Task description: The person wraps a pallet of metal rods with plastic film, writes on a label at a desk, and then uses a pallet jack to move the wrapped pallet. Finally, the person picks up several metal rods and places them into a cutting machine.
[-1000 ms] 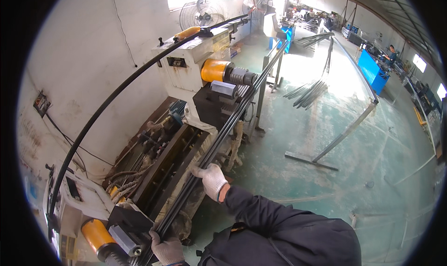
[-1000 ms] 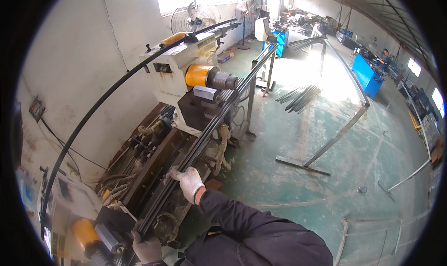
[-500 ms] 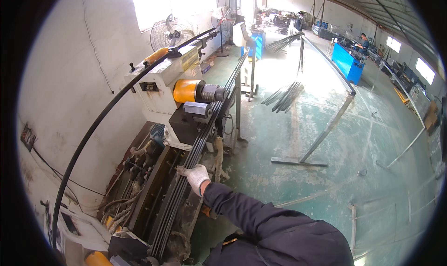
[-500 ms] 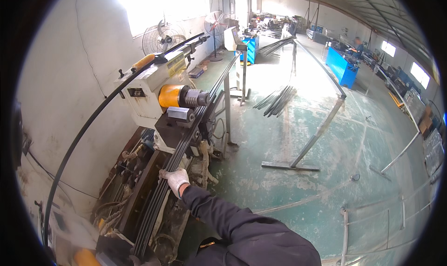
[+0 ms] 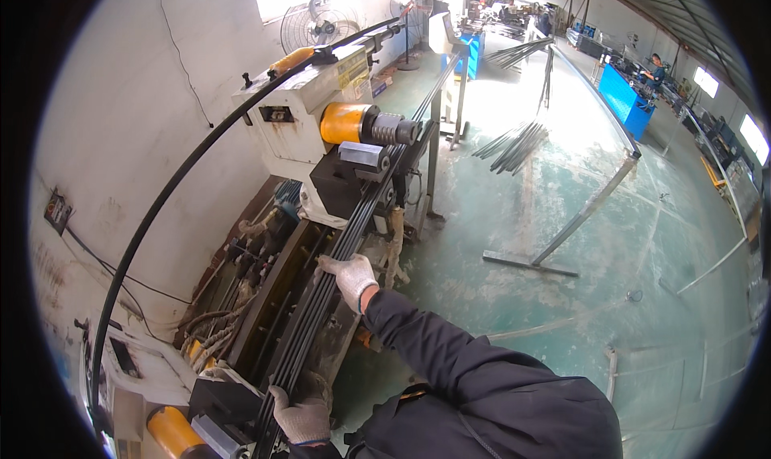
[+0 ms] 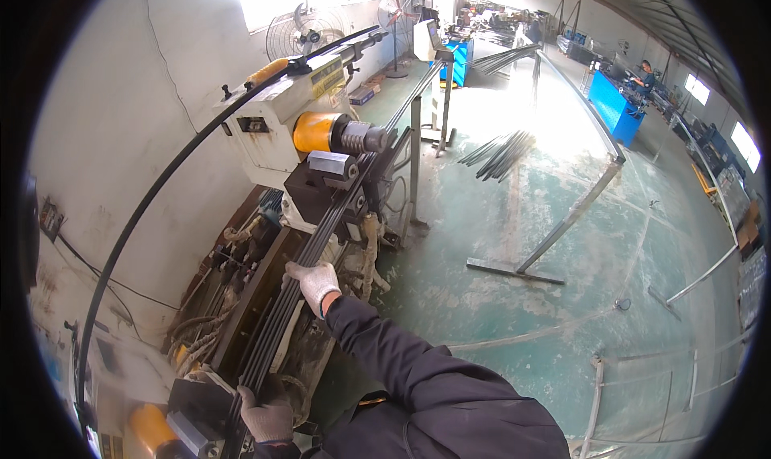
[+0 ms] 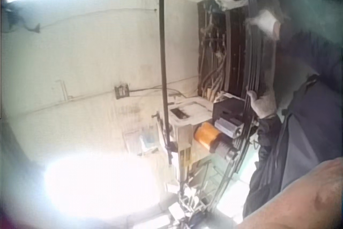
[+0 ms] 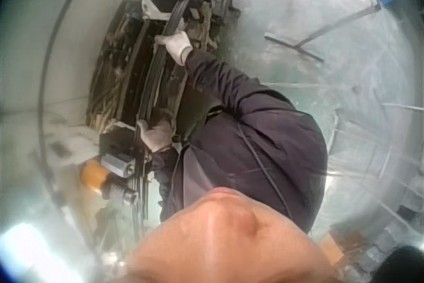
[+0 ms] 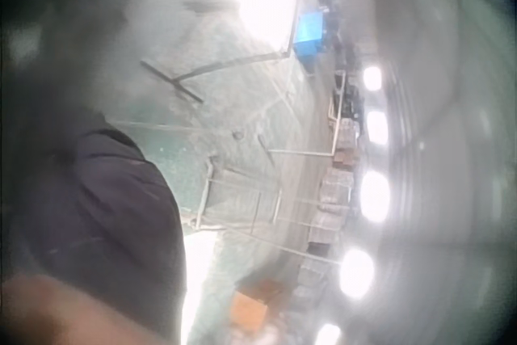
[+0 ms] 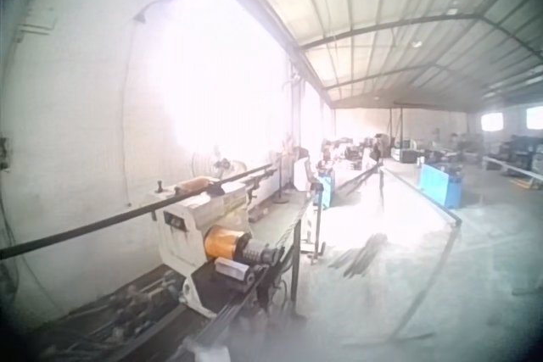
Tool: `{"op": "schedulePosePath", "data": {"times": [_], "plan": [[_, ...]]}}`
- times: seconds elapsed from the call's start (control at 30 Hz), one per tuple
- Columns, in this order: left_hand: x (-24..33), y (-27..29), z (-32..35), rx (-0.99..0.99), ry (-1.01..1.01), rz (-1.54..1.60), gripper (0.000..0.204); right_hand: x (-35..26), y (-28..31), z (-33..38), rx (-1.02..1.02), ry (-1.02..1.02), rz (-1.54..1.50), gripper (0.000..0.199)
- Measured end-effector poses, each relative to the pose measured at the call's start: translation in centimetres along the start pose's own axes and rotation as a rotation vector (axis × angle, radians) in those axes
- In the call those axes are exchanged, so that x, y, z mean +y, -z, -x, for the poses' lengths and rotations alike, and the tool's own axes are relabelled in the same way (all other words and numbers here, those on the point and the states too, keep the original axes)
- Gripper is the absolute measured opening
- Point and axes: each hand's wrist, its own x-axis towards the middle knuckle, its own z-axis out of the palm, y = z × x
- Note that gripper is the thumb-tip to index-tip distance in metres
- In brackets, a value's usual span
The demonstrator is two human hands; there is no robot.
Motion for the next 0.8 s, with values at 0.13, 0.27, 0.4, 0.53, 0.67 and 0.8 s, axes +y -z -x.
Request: {"op": "schedulePosePath", "data": {"times": [0.13, 0.27, 0.4, 0.53, 0.67, 0.8], "plan": [[0.9, 0.9, 0.7, -0.135, 0.148, -0.016, 0.058, -0.7, 0.5, -0.9, -0.035, -0.004, -0.007, 0.017], [2.5, 2.2, 3.0, -0.178, 0.069, -0.032, 0.065, -2.3, 0.7, -2.0, 0.03, 0.003, -0.039, 0.017], [4.2, 3.4, 6.2, -0.167, -0.105, -0.09, 0.07, -3.8, 1.8, -4.0, 0.098, 0.047, 0.04, 0.019], [4.7, 3.7, 7.5, -0.114, -0.142, -0.058, 0.074, -3.8, 4.2, -5.5, 0.207, 0.229, 0.367, 0.057], [3.7, 2.6, 6.7, -0.024, -0.027, 0.165, 0.063, -1.0, 5.1, -3.4, -0.051, 0.588, 1.799, 0.078], [2.6, 0.3, 5.6, 0.051, -0.165, 0.232, 0.044, 1.6, 2.7, -0.8, -0.067, -0.092, 0.287, 0.056]]}}
